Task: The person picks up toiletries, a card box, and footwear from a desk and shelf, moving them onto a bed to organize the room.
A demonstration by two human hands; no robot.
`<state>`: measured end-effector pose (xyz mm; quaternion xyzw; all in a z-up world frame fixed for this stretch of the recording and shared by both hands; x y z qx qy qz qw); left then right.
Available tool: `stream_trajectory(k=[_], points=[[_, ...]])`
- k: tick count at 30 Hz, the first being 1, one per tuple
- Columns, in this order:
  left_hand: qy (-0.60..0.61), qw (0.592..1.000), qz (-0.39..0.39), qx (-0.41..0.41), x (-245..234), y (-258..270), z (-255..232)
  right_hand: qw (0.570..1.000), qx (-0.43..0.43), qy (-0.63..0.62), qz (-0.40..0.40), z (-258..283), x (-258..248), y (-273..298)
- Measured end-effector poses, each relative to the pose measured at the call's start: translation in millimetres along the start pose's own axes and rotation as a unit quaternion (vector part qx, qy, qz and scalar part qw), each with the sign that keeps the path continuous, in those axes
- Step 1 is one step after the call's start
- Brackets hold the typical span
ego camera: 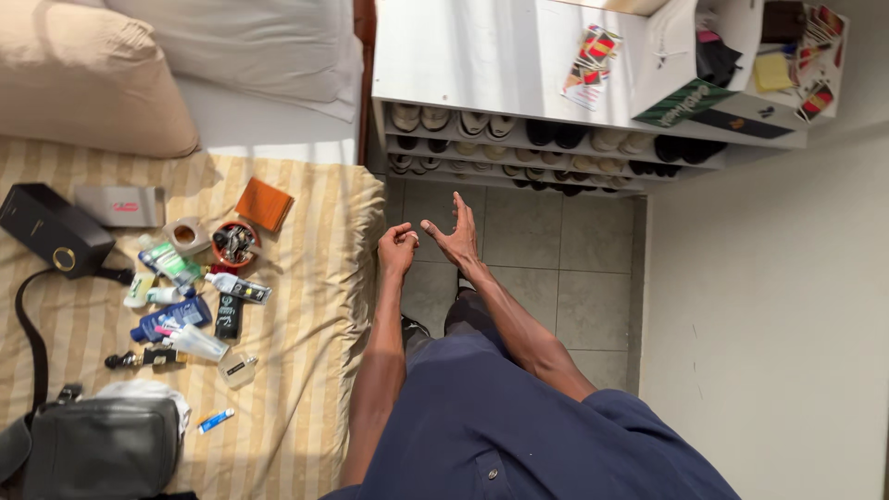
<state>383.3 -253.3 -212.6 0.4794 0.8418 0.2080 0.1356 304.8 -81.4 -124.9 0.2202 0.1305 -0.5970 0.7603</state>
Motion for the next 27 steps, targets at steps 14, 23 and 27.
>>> stream_trajectory(k=[14,23,27], points=[[-0.203,0.968,0.092,0.115,308,8,-69,0.976,0.092,-0.034,-0.197,-151,-263,-65],[-0.277,0.936,0.023,0.214,411,-40,-186,0.961,0.034,-0.124,-0.243,-132,-340,-176],[-0.332,0.896,0.006,0.294,455,-99,-240,0.965,0.008,-0.091,-0.246,-132,-348,-248]])
Point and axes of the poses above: each hand's wrist, its own y-axis away from the middle knuckle, its own x-axis out of the palm, z = x × y, the point moved 9 cm from there along -y, towards the middle knuckle, and after that the axes turned 3 degrees about -y, right-handed, at the moved point
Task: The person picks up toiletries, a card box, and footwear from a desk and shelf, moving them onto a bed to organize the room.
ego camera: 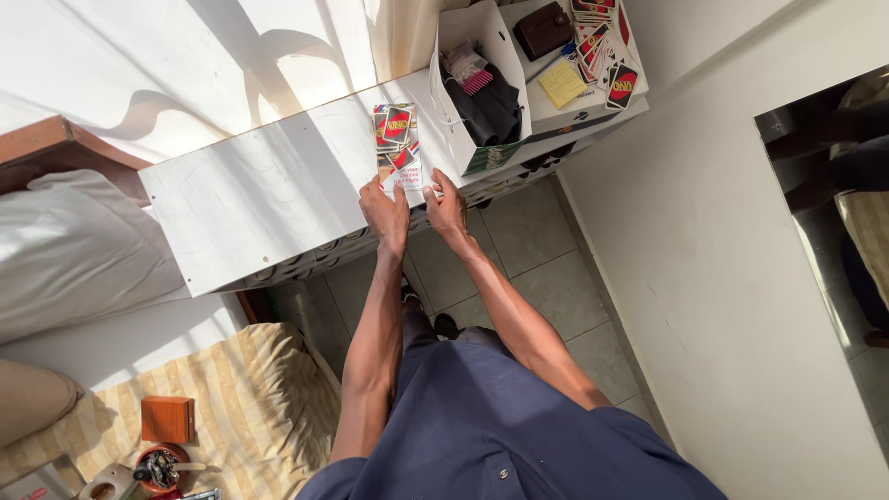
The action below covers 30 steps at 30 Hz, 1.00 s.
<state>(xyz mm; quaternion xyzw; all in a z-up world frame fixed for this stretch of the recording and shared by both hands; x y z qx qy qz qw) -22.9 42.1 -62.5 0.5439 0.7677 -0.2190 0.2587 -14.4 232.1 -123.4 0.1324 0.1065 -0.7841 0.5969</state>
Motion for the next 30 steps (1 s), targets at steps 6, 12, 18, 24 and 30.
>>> stream_trajectory(k=[6,12,18,24,30], points=[[-0.071,0.996,0.038,-0.031,52,-98,6,0.999,0.049,0.011,0.005,-4,44,-90],[-0.1,0.989,0.036,-0.098,84,-125,29,0.983,0.174,0.041,-0.05,-30,53,-119],[0.03,0.971,0.156,-0.178,96,-130,49,0.983,0.156,0.097,-0.011,-25,60,-120],[0.165,0.977,0.131,-0.024,10,-125,-55,0.998,0.006,0.062,0.021,66,47,-104],[0.196,0.969,0.146,-0.022,-41,-119,-181,0.98,-0.182,-0.023,0.073,191,-30,-91]])
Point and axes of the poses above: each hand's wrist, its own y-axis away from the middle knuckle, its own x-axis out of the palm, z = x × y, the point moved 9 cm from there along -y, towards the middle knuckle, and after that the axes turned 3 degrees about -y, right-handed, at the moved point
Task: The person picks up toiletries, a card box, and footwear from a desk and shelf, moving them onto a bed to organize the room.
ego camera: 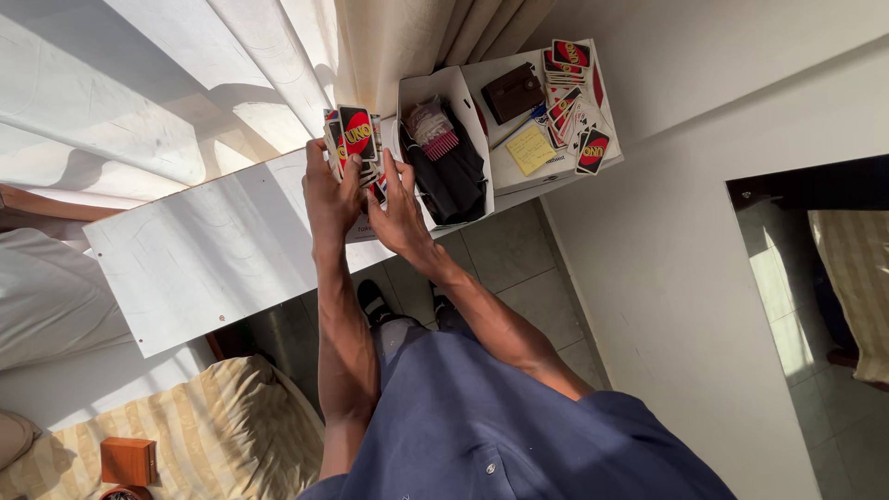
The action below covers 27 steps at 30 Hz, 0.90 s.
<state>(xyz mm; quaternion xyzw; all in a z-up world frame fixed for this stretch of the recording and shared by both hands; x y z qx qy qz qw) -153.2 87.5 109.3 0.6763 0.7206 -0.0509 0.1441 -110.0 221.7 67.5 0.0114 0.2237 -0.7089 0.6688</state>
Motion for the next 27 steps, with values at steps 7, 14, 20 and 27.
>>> stream_trajectory(k=[7,14,20,27], points=[[-0.091,0.992,-0.039,0.08,88,-24,-45,0.983,0.078,0.164,-0.016,-27,-128,-33],[-0.237,0.942,-0.198,0.135,106,3,-47,0.976,0.122,0.176,-0.047,-92,-164,-37],[-0.255,0.962,-0.095,-0.033,105,21,16,0.95,0.204,0.235,0.007,-112,-142,-28],[-0.246,0.964,-0.084,-0.048,81,64,41,0.974,0.119,0.186,0.049,-46,-116,-21]])
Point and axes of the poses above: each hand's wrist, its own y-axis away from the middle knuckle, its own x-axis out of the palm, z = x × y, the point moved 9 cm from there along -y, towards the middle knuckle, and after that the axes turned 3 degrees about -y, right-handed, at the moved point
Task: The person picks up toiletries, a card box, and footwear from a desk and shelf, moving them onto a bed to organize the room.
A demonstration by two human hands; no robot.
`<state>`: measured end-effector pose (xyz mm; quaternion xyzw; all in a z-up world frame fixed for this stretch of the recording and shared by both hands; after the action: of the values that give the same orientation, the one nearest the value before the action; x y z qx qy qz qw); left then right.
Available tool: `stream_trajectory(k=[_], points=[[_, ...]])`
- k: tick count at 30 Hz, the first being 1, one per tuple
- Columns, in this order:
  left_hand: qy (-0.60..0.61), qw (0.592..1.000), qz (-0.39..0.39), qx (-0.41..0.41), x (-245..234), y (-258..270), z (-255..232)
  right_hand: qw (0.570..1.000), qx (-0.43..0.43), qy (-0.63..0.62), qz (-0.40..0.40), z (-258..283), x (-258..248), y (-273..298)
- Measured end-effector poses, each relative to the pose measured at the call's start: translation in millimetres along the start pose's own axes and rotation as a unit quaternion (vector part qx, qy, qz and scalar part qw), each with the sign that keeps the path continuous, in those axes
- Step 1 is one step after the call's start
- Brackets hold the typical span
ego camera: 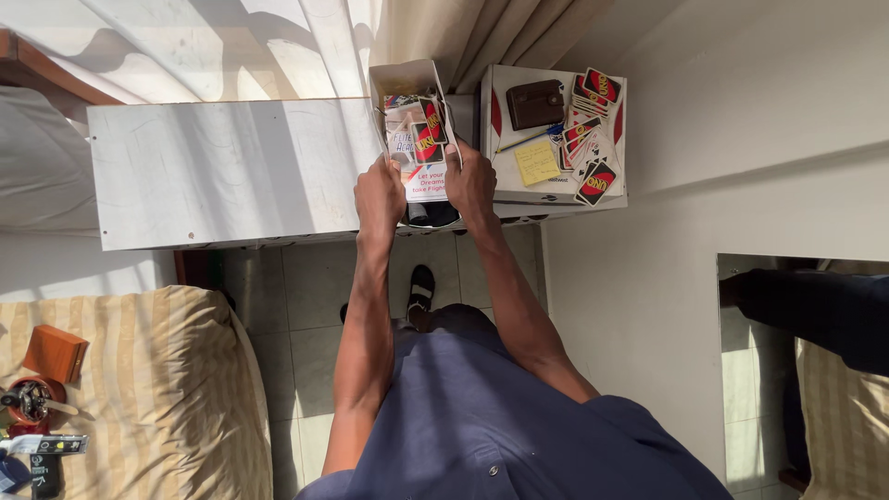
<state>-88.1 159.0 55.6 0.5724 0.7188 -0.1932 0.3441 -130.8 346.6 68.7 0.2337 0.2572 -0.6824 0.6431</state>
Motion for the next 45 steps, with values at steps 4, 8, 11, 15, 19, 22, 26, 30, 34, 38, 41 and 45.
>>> stream_trajectory(k=[4,8,11,15,19,22,26,30,34,38,41,45], points=[[0.037,0.997,-0.058,-0.026,-63,37,21,0.998,-0.006,-0.012,0.053,42,26,23],[0.042,0.987,-0.124,-0.093,-128,84,67,0.986,-0.099,-0.105,0.087,109,67,65],[0.05,0.975,-0.163,-0.144,-168,133,123,0.983,-0.049,-0.079,0.159,143,122,110],[0.041,0.949,-0.235,-0.207,-217,209,207,0.961,-0.147,-0.099,0.211,201,184,187],[0.057,0.916,-0.293,-0.27,-258,301,283,0.944,-0.143,-0.061,0.29,239,254,275],[0.082,0.891,-0.307,-0.324,-283,362,332,0.925,-0.172,-0.056,0.335,268,294,343],[0.098,0.863,-0.343,-0.357,-306,427,382,0.896,-0.195,-0.053,0.394,291,351,410],[0.102,0.835,-0.386,-0.378,-316,470,427,0.867,-0.244,-0.051,0.432,300,404,460],[0.089,0.819,-0.41,-0.391,-328,474,469,0.846,-0.275,-0.069,0.451,317,447,478],[0.112,0.798,-0.427,-0.411,-336,460,510,0.845,-0.248,-0.066,0.47,335,482,473],[0.113,0.793,-0.431,-0.415,-348,428,540,0.845,-0.216,-0.087,0.481,350,507,452],[0.168,0.778,-0.426,-0.43,-360,364,592,0.851,-0.208,-0.096,0.473,364,564,408]])
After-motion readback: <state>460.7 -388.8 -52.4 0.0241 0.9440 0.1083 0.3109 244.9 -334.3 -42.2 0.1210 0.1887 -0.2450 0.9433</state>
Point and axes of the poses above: each hand's wrist, its own y-axis away from the middle knuckle, its own x-axis out of the palm, z = x × y, the point moved 9 cm from there along -y, towards the middle knuckle, and after that the axes turned 3 degrees about -y, right-handed, at the moved point
